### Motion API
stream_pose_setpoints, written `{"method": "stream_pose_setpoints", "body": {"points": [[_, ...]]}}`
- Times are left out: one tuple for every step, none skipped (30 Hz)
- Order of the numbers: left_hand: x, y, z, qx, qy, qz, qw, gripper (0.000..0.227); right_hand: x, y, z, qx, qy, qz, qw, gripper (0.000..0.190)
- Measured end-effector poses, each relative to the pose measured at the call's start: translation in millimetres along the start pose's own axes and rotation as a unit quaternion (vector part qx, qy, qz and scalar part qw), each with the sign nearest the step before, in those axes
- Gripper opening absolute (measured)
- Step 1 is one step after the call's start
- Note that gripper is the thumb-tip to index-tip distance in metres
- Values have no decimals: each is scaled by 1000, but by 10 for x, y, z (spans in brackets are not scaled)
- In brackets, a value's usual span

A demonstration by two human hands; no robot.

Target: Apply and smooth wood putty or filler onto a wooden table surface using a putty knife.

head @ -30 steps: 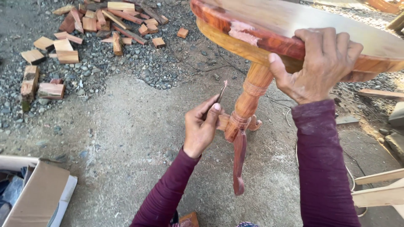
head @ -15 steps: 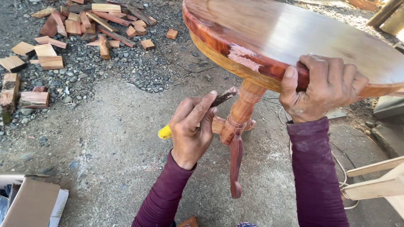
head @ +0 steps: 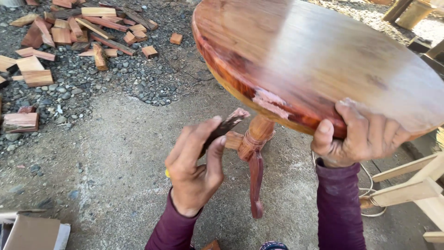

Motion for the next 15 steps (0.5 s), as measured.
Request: {"method": "stream_pose_setpoints", "body": {"points": [[24,17,-24,14,5,1,1000,28,17,97,21,-26,-25,-34,999,47],[46,31,-46,29,9,3,1000,27,31,199,42,-53,-49,-68,995,44],[62,40,-36,29,15,-1,999,27,110,233,11,-54,-43,-71,995,44],[72,48,-42,40,18,-11,999,26,212,266,-19,-56,-43,-64,995,43],[71,66,-58,52,19,-21,998,25,299,317,-51,-59,-46,-57,996,42],[68,66,-54,53,24,-25,998,25,345,338,-72,-61,-40,-61,995,42],[73,65,-33,52,16,-33,998,24,440,354,-89,-65,-53,-43,996,43],[80,64,-10,52,7,-40,998,24,538,369,-107,-68,-66,-26,995,45],[79,62,-3,52,12,-44,998,24,566,331,-141,-69,-61,-29,995,45],[84,61,25,44,12,-44,998,24,619,297,-176,-67,-68,-20,995,44],[100,61,62,37,12,-45,998,24,680,262,-218,-65,-76,-10,995,44],[112,80,74,37,16,-50,998,24,684,291,-207,-67,-70,-13,995,44],[132,79,104,22,18,-49,998,24,646,305,-175,-76,-74,-17,994,45],[159,78,137,8,19,-49,999,23,612,315,-147,-86,-78,-21,993,46],[183,65,136,4,18,-46,999,23,640,321,-153,-84,-78,-17,993,46]]}}
Point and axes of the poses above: each hand's wrist, its own y-axis away from the middle knuckle, its own x-axis out of the back of the hand, z = x × y, the point moved 10 cm from there along -y, towards the middle knuckle, and after that the axes turned 13 degrees about -z, right-handed, at the moved point
